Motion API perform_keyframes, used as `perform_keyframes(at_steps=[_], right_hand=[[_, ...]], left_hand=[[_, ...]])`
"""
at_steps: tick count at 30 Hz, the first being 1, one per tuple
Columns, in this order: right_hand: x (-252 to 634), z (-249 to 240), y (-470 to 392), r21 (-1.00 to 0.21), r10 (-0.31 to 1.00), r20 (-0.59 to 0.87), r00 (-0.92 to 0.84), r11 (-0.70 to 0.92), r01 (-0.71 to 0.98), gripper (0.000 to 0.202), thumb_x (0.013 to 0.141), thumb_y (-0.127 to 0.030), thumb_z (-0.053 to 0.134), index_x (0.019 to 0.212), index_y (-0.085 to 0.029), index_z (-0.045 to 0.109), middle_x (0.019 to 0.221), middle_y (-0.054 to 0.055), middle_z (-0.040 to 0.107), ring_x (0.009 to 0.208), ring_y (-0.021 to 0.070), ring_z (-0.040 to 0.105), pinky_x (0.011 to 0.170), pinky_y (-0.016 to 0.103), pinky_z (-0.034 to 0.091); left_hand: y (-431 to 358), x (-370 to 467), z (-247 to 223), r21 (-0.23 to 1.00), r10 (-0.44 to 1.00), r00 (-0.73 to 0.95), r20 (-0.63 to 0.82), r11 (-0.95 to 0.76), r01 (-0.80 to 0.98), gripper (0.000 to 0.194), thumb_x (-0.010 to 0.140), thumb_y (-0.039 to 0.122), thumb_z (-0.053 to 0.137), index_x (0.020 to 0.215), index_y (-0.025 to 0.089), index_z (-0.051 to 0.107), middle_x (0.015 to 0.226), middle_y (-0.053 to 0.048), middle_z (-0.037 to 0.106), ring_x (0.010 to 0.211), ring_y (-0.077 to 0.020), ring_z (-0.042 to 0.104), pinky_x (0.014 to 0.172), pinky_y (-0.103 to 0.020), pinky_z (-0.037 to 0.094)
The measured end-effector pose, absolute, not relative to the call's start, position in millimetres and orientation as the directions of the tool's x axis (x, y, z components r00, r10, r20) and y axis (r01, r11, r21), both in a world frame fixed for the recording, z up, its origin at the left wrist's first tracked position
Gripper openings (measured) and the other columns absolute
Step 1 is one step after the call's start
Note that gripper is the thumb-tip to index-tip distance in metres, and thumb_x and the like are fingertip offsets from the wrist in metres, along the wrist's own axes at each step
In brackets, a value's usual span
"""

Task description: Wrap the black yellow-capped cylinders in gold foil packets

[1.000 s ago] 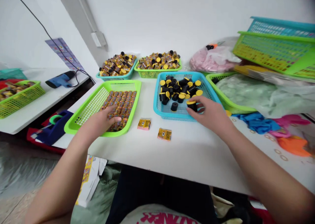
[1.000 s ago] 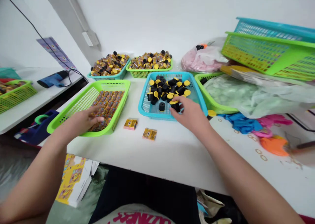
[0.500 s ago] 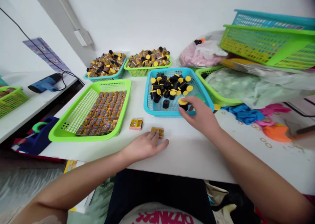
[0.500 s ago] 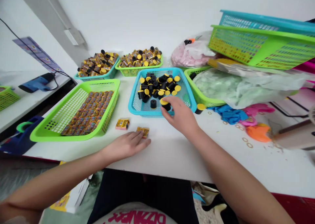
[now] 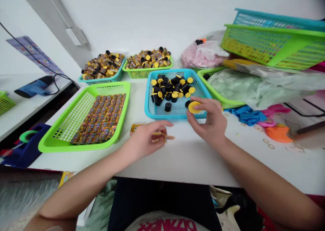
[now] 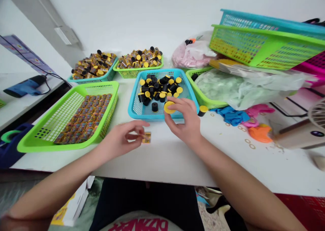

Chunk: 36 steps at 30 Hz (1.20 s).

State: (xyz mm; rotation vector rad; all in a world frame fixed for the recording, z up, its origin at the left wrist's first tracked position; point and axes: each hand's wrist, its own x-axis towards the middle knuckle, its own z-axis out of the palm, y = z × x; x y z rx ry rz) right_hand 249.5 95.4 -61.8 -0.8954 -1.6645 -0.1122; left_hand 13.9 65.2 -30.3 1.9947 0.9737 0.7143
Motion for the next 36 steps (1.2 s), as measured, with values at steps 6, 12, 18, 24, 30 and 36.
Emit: perform_keyframes(at_steps=[6, 12, 18, 24, 30, 36], right_hand=[[233.6, -57.0, 76.9, -0.674, 0.698, 0.716, 0.015, 0.686, 0.274, 0.039, 0.089, -0.028, 0.067, 0.126, -0.029, 0.056, 0.121, 0.008, 0.069, 0.106, 0.0246, 0.069, 0.080, 0.040, 0.062], [232.5, -53.5, 72.6, -0.873, 0.870, 0.479, -0.118, 0.486, 0.043, 0.028, 0.088, -0.032, 0.070, 0.114, -0.029, 0.062, 0.098, 0.002, 0.071, 0.069, 0.0131, 0.068, 0.058, 0.027, 0.061], [236.0, -56.9, 78.8, -0.942, 0.930, 0.325, -0.173, 0.301, -0.150, 0.025, 0.092, -0.043, 0.063, 0.110, -0.026, 0.061, 0.099, 0.002, 0.069, 0.061, 0.0118, 0.066, 0.052, 0.027, 0.059], [239.1, -60.9, 83.9, -0.961, 0.912, 0.275, -0.306, 0.255, -0.103, 0.023, 0.091, -0.033, 0.067, 0.112, -0.025, 0.063, 0.087, 0.000, 0.070, 0.063, 0.0116, 0.066, 0.058, 0.027, 0.059], [242.0, -55.8, 81.8, -0.833, 0.797, 0.478, -0.369, 0.545, 0.097, 0.029, 0.085, -0.019, 0.071, 0.113, -0.026, 0.066, 0.109, 0.006, 0.066, 0.098, 0.0168, 0.068, 0.078, 0.030, 0.062], [236.3, -54.1, 75.0, -0.653, 0.664, 0.588, -0.461, 0.727, 0.214, 0.025, 0.083, -0.019, 0.074, 0.108, -0.025, 0.071, 0.109, 0.007, 0.065, 0.103, 0.0183, 0.067, 0.089, 0.035, 0.060]], left_hand=[[86.4, 33.0, -39.5, 0.986, 0.868, 0.495, 0.016, -0.096, 0.136, 0.027, 0.076, 0.038, 0.079, 0.089, 0.016, 0.076, 0.077, -0.004, 0.068, 0.066, -0.0145, 0.066, 0.059, -0.024, 0.056], [86.8, 22.4, -71.8, 0.996, 0.832, 0.554, -0.023, -0.031, 0.089, 0.061, 0.090, 0.034, 0.064, 0.148, 0.026, 0.043, 0.086, -0.003, 0.072, 0.080, -0.0176, 0.072, 0.073, -0.030, 0.058], [85.8, 18.8, -69.2, 0.958, 0.817, 0.569, 0.088, -0.225, 0.176, 0.077, 0.092, 0.016, 0.055, 0.157, 0.027, 0.016, 0.080, -0.002, 0.073, 0.074, -0.0160, 0.070, 0.073, -0.029, 0.054], [86.6, 15.6, -70.0, 0.952, 0.824, 0.530, 0.203, -0.293, 0.091, 0.086, 0.092, 0.014, 0.055, 0.157, 0.027, 0.001, 0.081, -0.001, 0.071, 0.063, -0.0119, 0.064, 0.062, -0.023, 0.051], [91.9, 18.8, -74.3, 0.923, 0.740, 0.580, 0.341, -0.381, -0.056, 0.097, 0.090, 0.024, 0.067, 0.154, 0.031, -0.006, 0.103, -0.008, 0.071, 0.078, -0.0158, 0.069, 0.067, -0.027, 0.057], [91.4, 20.7, -72.3, 0.897, 0.712, 0.587, 0.385, -0.439, -0.054, 0.098, 0.083, 0.019, 0.074, 0.152, 0.030, 0.005, 0.100, -0.006, 0.071, 0.083, -0.0161, 0.069, 0.075, -0.029, 0.056]])
